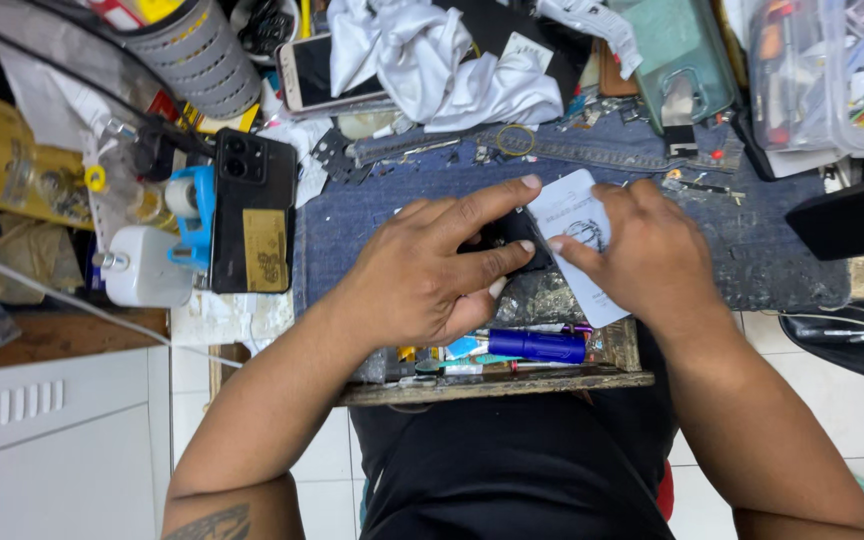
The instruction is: The person pries the back cover off a blue mobile phone using a small metal prying tool, wipes the adhesive residues with a white cloth, and applies a new adhesive strip to the phone's internal chassis.
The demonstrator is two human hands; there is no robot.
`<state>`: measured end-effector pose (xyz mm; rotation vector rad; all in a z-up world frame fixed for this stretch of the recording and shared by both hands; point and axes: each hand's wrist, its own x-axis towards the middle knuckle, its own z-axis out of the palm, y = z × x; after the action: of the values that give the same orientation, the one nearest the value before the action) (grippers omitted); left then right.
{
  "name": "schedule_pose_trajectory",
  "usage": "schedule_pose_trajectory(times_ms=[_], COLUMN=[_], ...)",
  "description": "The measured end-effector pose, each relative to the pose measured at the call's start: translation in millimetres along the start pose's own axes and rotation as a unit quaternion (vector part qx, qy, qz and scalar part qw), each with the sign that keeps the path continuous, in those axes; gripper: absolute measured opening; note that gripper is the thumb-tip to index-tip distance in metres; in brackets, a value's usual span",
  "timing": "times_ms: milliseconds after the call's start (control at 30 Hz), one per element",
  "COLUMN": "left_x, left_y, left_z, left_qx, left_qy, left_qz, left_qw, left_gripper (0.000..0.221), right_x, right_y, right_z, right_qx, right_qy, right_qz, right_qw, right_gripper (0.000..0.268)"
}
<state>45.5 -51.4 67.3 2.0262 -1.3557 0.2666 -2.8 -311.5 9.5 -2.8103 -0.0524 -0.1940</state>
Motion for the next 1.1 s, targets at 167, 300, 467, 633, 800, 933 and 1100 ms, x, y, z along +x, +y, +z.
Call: schedule_pose_trajectory(times_ms=[167, 300, 467, 633, 800, 933, 1100], left_x=[9.4, 11.4, 12.3, 16.3, 18.5, 16.9, 13.0], left_y=[1.9, 1.3, 3.0, 4.2, 9.0, 11.4, 10.9], left_z=[2.0, 2.6, 5.6, 10.6, 13.5, 12.3, 12.3], left_qx=[-0.004, -0.014, -0.015, -0.019, 0.004, -0.016, -0.029], left_qy=[-0.002, 0.020, 0.027, 0.026, 0.050, 0.040, 0.035], left_qz=[-0.020, -0.024, -0.041, -0.053, -0.049, -0.059, -0.069], left_qw=[1.000, 0.999, 0.999, 0.998, 0.998, 0.997, 0.997], left_gripper=[0.034, 0.033, 0.028, 0.026, 0.029, 0.030, 0.033], right_x=[18.2, 14.2, -31.2, -64.0, -57.4, -54.8, -56.4], right_y=[6.3, 12.0, 15.4, -20.6, -51.2, -58.5, -56.7], right_z=[10.0, 2.4, -34.8, -40.7, -39.4, -33.6, -25.8], right_qx=[0.023, 0.170, 0.151, -0.018, -0.059, -0.121, -0.121], right_qy=[0.004, -0.074, -0.050, 0.008, 0.063, 0.033, 0.008], right_qz=[0.001, 0.084, -0.017, -0.138, -0.161, -0.151, -0.153], right_qw=[1.000, 0.979, 0.987, 0.990, 0.983, 0.981, 0.981], right_gripper=[0.080, 0.046, 0.021, 0.029, 0.030, 0.021, 0.019])
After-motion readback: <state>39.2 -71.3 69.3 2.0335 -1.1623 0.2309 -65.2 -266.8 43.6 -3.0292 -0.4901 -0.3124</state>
